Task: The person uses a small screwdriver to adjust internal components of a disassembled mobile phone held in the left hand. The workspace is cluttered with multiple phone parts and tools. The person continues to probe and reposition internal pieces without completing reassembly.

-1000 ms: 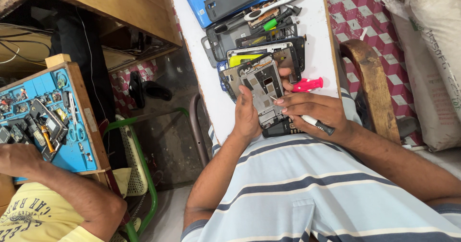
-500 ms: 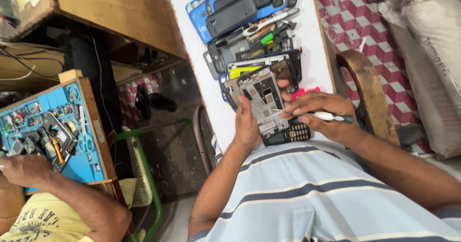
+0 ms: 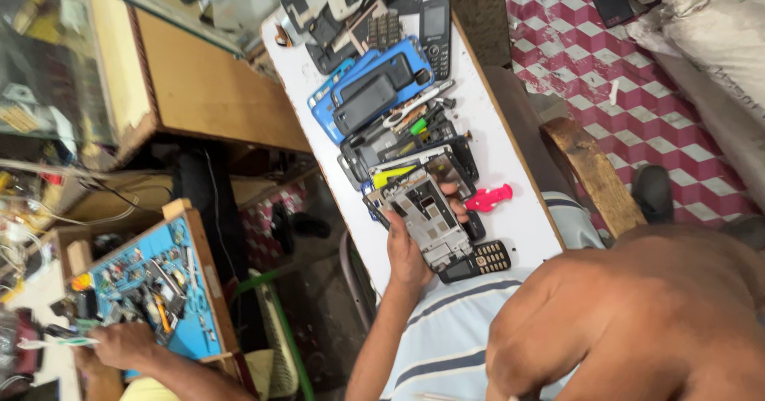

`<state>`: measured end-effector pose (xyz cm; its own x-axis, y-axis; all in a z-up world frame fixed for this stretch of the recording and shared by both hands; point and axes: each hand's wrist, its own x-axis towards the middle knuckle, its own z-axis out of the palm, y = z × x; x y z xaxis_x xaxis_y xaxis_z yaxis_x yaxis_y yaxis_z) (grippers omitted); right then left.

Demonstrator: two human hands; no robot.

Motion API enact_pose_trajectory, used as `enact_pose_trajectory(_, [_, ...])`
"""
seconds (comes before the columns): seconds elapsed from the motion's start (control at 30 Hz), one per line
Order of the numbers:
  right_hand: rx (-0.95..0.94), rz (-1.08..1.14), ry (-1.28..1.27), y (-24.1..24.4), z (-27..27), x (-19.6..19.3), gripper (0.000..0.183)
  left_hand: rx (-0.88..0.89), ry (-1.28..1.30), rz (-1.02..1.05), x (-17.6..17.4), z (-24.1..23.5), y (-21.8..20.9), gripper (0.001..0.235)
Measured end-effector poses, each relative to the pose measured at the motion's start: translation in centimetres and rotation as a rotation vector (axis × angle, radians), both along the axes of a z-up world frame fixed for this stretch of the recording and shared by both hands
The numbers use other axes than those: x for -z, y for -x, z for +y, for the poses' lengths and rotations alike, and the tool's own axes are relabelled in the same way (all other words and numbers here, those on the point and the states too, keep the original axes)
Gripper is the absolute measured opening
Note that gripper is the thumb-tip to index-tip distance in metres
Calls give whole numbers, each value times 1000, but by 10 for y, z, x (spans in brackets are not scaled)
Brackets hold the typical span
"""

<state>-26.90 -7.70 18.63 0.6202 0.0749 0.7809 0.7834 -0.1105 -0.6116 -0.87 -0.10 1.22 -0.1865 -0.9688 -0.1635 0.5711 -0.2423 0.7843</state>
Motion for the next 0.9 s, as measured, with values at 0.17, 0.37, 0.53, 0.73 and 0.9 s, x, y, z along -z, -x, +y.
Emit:
enact_pose_trajectory(0.17, [-147, 12, -30, 4, 1, 8, 52, -33, -4, -42, -8, -7, 7, 91])
enact_pose_trajectory(0.37, [-89, 83, -159, 19, 9, 23, 57, -81, -53, -94, -4, -9, 10, 88])
enact_pose_trajectory(0.53, [-127, 118, -248, -7, 22, 14, 49, 19, -7, -43, 6, -3, 0, 100])
enact_pose_trajectory(0.73, [16, 139, -267, 3, 31, 10, 35, -6, -19, -16, 10, -4, 0, 101])
enact_pose_trajectory(0.9, [-39, 285, -255, 14, 22, -1, 39, -16, 18, -16, 8, -3, 1, 95])
